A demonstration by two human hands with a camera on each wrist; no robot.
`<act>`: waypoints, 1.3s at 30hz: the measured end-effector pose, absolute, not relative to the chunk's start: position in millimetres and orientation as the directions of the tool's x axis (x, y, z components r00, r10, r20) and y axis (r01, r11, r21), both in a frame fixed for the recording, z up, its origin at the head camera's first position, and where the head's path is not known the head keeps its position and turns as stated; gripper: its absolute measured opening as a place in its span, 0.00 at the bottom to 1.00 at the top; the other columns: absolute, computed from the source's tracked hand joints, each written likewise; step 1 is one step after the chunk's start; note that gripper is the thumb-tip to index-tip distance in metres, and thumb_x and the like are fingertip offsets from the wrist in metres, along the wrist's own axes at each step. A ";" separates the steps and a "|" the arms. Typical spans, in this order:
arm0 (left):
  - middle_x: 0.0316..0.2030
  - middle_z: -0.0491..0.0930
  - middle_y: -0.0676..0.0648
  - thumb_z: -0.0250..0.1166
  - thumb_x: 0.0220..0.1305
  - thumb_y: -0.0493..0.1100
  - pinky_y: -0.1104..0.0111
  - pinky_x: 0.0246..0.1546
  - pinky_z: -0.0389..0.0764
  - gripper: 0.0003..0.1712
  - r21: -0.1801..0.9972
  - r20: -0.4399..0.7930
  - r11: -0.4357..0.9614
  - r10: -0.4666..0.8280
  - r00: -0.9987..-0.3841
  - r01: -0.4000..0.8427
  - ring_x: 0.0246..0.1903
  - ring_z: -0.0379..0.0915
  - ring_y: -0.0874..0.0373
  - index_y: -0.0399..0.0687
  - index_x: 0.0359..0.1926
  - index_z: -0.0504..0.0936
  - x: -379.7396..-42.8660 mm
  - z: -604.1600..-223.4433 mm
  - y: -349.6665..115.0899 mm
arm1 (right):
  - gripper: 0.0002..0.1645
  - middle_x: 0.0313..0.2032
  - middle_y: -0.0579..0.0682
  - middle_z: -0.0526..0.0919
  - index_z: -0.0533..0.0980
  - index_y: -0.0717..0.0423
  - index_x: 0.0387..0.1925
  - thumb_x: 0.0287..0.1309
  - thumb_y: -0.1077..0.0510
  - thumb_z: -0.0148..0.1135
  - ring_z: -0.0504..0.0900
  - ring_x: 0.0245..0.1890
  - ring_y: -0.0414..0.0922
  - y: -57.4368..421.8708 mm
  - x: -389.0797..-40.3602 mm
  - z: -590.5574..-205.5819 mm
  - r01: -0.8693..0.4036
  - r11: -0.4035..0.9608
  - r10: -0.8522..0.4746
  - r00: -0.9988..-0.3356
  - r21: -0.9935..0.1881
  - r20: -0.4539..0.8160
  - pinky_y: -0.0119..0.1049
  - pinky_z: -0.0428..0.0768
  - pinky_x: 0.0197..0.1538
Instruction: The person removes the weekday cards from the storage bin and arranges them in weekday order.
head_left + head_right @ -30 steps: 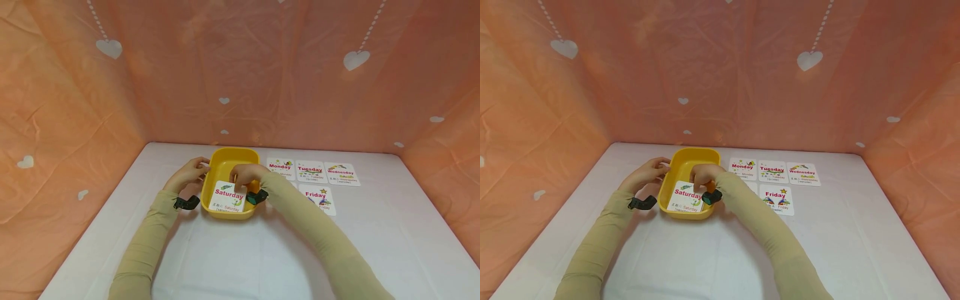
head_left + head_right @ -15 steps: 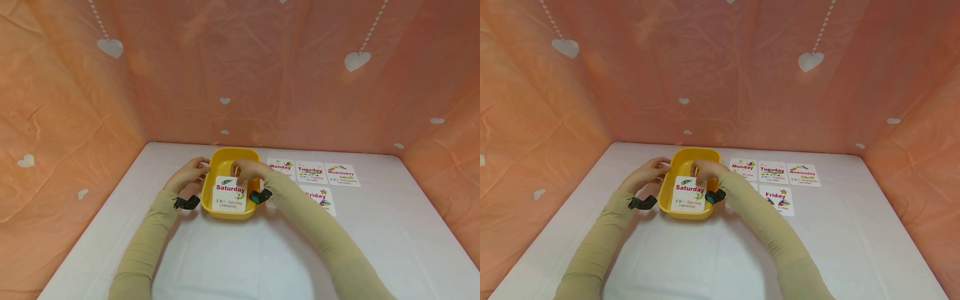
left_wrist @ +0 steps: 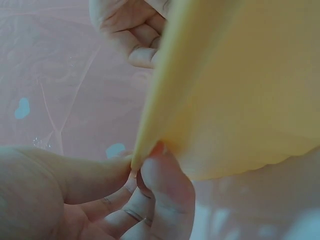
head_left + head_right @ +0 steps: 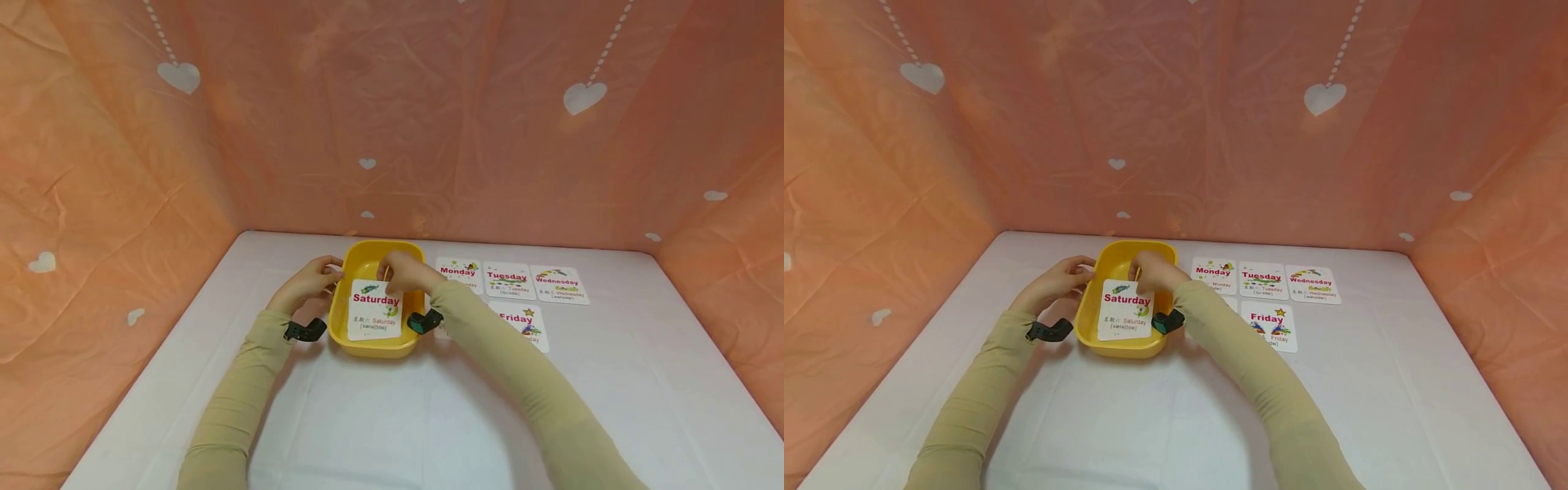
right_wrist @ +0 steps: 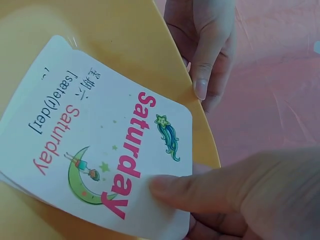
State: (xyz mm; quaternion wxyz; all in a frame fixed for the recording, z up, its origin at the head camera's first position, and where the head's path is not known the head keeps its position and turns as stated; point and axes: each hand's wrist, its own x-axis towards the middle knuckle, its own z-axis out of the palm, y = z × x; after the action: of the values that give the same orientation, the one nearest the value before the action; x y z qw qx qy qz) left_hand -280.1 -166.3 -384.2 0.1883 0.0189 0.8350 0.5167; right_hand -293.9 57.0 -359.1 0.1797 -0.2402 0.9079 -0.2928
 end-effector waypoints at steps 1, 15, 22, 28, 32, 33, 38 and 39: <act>0.41 0.76 0.38 0.53 0.73 0.41 0.64 0.35 0.79 0.23 0.870 -0.293 0.467 0.227 -0.929 -0.161 0.33 0.76 0.52 0.36 0.64 0.63 -279.7 -383.9 -166.0 | 0.11 0.33 0.53 0.77 0.78 0.61 0.34 0.48 0.71 0.69 0.73 0.34 0.47 57.2 -294.1 -359.3 -0.333 0.714 -0.540 -0.821 -0.617 -0.182 0.34 0.74 0.37; 0.42 0.78 0.37 0.52 0.73 0.41 0.66 0.33 0.79 0.22 0.865 -0.289 0.477 0.219 -0.932 -0.156 0.33 0.76 0.52 0.36 0.63 0.64 -279.9 -385.7 -165.8 | 0.09 0.33 0.51 0.81 0.82 0.62 0.37 0.52 0.68 0.68 0.75 0.35 0.45 65.5 -296.2 -355.7 -0.373 0.712 -0.567 -0.805 -0.594 -0.174 0.34 0.75 0.42; 0.42 0.77 0.35 0.52 0.73 0.40 0.67 0.30 0.78 0.23 0.870 -0.284 0.470 0.226 -0.932 -0.151 0.32 0.77 0.52 0.35 0.63 0.63 -280.2 -385.8 -166.3 | 0.09 0.33 0.50 0.82 0.82 0.62 0.37 0.52 0.68 0.68 0.76 0.33 0.43 73.0 -299.1 -353.3 -0.423 0.670 -0.623 -0.767 -0.610 -0.152 0.33 0.76 0.41; 0.44 0.76 0.32 0.52 0.73 0.39 0.67 0.30 0.78 0.23 0.876 -0.288 0.456 0.233 -0.929 -0.157 0.34 0.77 0.49 0.35 0.64 0.62 -280.0 -386.7 -166.2 | 0.11 0.34 0.50 0.83 0.82 0.62 0.38 0.51 0.67 0.69 0.77 0.36 0.44 80.3 -300.1 -351.5 -0.419 0.643 -0.637 -0.757 -0.641 -0.145 0.34 0.77 0.44; 0.44 0.76 0.33 0.52 0.73 0.40 0.66 0.30 0.78 0.24 0.874 -0.295 0.456 0.231 -0.927 -0.165 0.34 0.77 0.50 0.36 0.65 0.62 -280.3 -387.0 -166.5 | 0.12 0.35 0.50 0.83 0.82 0.62 0.39 0.50 0.66 0.70 0.78 0.37 0.44 84.0 -301.4 -351.7 -0.412 0.641 -0.640 -0.753 -0.648 -0.154 0.34 0.77 0.44; 0.44 0.76 0.33 0.52 0.73 0.41 0.66 0.30 0.78 0.24 0.874 -0.295 0.458 0.231 -0.927 -0.164 0.34 0.77 0.50 0.36 0.65 0.62 -280.4 -386.9 -166.6 | 0.12 0.35 0.49 0.83 0.82 0.61 0.39 0.50 0.66 0.70 0.78 0.37 0.44 84.6 -301.5 -351.4 -0.409 0.641 -0.639 -0.753 -0.650 -0.156 0.33 0.77 0.44; 0.44 0.76 0.34 0.52 0.73 0.41 0.66 0.30 0.77 0.23 0.867 -0.291 0.473 0.226 -0.930 -0.157 0.34 0.77 0.51 0.36 0.64 0.63 -280.6 -386.0 -165.9 | 0.12 0.35 0.50 0.83 0.82 0.61 0.40 0.50 0.66 0.70 0.77 0.37 0.44 89.8 -303.7 -350.2 -0.405 0.639 -0.633 -0.759 -0.654 -0.149 0.33 0.76 0.42; 0.43 0.76 0.34 0.52 0.73 0.41 0.66 0.30 0.77 0.23 0.867 -0.290 0.473 0.228 -0.930 -0.154 0.33 0.77 0.51 0.36 0.64 0.63 -280.6 -386.0 -165.6 | 0.13 0.35 0.50 0.83 0.82 0.62 0.40 0.50 0.66 0.70 0.77 0.37 0.44 91.1 -303.9 -349.8 -0.400 0.637 -0.631 -0.762 -0.658 -0.148 0.33 0.76 0.41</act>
State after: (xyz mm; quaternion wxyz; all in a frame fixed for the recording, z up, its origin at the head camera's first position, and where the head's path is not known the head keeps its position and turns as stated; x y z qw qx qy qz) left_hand -280.6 -165.6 -386.0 0.1862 0.0219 0.8378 0.5128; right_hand -303.9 91.1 -349.8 0.1855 -0.2912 0.8856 -0.3107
